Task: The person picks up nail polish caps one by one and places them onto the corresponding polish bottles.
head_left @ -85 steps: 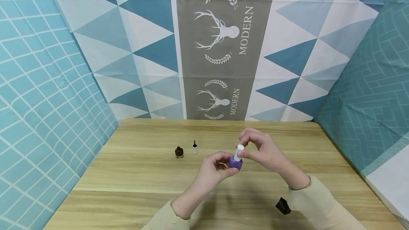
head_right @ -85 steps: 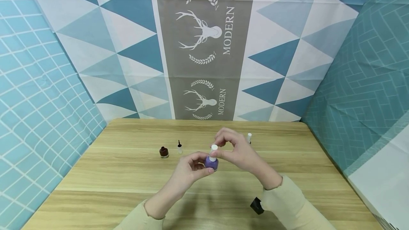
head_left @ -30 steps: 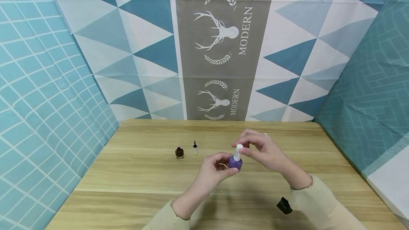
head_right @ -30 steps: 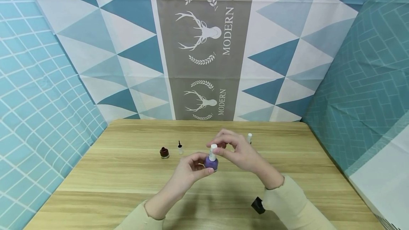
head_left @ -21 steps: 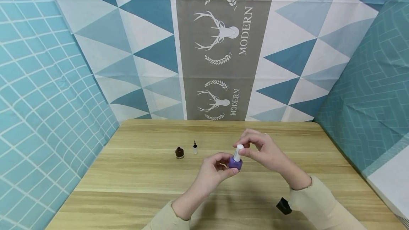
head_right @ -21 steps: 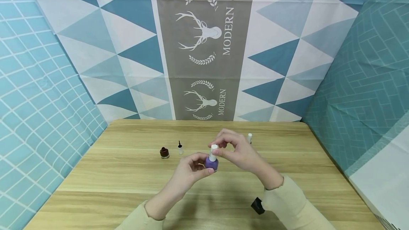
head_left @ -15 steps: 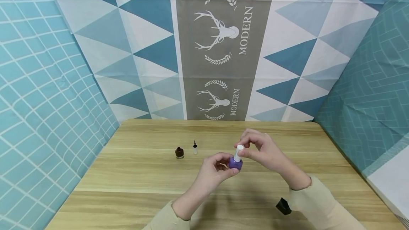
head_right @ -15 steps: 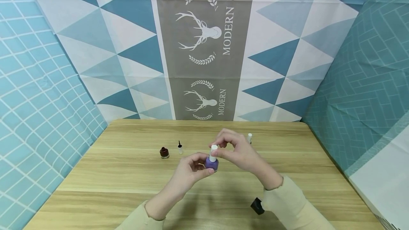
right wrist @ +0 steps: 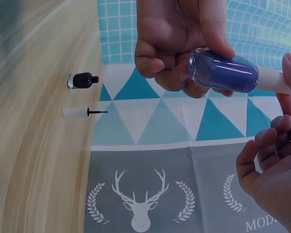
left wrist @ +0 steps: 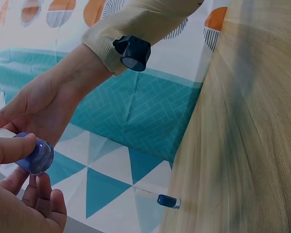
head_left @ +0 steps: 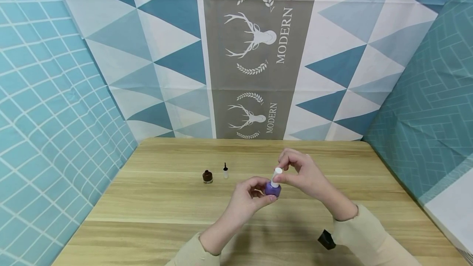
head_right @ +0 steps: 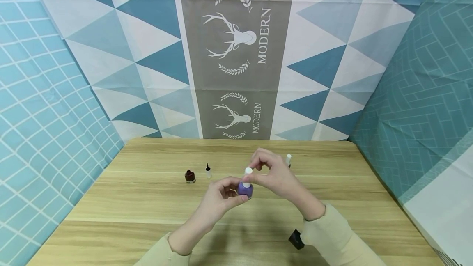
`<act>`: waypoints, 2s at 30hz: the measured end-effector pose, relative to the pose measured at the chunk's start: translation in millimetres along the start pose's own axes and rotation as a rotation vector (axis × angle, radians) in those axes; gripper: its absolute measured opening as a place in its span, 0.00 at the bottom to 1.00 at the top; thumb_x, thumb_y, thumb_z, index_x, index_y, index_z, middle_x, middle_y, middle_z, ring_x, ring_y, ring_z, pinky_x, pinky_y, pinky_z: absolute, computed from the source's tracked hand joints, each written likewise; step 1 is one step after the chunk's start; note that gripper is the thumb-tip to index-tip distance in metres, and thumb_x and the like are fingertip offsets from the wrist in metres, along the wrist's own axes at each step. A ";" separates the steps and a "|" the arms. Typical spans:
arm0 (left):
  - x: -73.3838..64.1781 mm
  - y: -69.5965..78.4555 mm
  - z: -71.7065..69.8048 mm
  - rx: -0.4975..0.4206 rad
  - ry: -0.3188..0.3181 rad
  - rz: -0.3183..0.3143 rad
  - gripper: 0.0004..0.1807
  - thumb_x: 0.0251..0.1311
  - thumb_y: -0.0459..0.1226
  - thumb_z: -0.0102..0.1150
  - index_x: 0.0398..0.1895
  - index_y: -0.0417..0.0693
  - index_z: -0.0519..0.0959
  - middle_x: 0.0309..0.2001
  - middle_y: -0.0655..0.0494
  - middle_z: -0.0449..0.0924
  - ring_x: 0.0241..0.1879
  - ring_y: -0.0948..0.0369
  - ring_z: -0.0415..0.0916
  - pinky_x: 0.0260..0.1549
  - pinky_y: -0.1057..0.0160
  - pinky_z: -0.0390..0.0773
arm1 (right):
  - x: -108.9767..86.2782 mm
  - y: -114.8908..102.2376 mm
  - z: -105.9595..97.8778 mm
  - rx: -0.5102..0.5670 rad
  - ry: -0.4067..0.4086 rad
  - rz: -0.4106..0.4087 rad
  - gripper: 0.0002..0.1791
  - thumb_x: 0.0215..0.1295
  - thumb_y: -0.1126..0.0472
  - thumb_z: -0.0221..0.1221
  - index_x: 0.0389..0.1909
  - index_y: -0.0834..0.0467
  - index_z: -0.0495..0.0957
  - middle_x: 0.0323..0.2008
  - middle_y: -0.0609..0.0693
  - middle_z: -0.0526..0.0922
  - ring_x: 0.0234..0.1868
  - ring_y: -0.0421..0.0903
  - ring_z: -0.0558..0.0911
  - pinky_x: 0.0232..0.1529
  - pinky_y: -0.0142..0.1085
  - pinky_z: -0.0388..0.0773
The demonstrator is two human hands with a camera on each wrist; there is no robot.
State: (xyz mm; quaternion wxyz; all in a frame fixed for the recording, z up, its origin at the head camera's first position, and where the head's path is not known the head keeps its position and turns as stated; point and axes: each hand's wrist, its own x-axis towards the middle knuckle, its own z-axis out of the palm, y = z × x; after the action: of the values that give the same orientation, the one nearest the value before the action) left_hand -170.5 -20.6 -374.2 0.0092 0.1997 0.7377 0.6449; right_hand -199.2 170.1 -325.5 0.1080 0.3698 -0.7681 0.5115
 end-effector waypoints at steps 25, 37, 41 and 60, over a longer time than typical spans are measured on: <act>0.7 0.2 -2.3 0.000 -0.007 0.010 0.15 0.49 0.34 0.69 0.42 0.43 0.82 0.36 0.51 0.82 0.35 0.63 0.74 0.35 0.68 0.76 | -2.1 0.5 -5.9 0.021 -0.172 -0.096 0.16 0.64 0.72 0.53 0.51 0.60 0.78 0.42 0.47 0.76 0.39 0.42 0.70 0.35 0.35 0.71; -0.4 0.0 -1.8 -0.003 -0.004 0.000 0.15 0.49 0.34 0.70 0.41 0.43 0.82 0.36 0.51 0.81 0.34 0.64 0.74 0.35 0.69 0.76 | -3.2 0.1 -6.7 0.075 -0.180 -0.106 0.14 0.65 0.75 0.50 0.46 0.59 0.79 0.42 0.53 0.75 0.44 0.44 0.72 0.41 0.35 0.74; -0.7 0.3 -1.6 -0.009 -0.010 0.001 0.15 0.48 0.33 0.70 0.41 0.42 0.82 0.35 0.51 0.81 0.34 0.64 0.74 0.35 0.69 0.76 | -3.1 1.3 -6.1 0.044 -0.165 -0.135 0.15 0.63 0.75 0.54 0.43 0.55 0.79 0.40 0.49 0.75 0.42 0.43 0.73 0.40 0.34 0.73; -1.2 -1.4 -1.4 -0.004 -0.012 0.019 0.15 0.48 0.33 0.70 0.41 0.42 0.82 0.35 0.50 0.81 0.33 0.65 0.74 0.34 0.69 0.77 | -1.0 -0.8 -1.1 0.020 -0.081 -0.054 0.08 0.54 0.67 0.66 0.33 0.52 0.79 0.32 0.47 0.76 0.35 0.41 0.72 0.35 0.32 0.73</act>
State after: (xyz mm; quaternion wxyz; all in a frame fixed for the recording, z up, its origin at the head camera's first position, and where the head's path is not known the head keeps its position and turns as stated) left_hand -170.2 -22.4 -375.6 0.0077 0.2105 0.7344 0.6452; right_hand -198.2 171.4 -325.0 0.0869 0.4120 -0.7564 0.5005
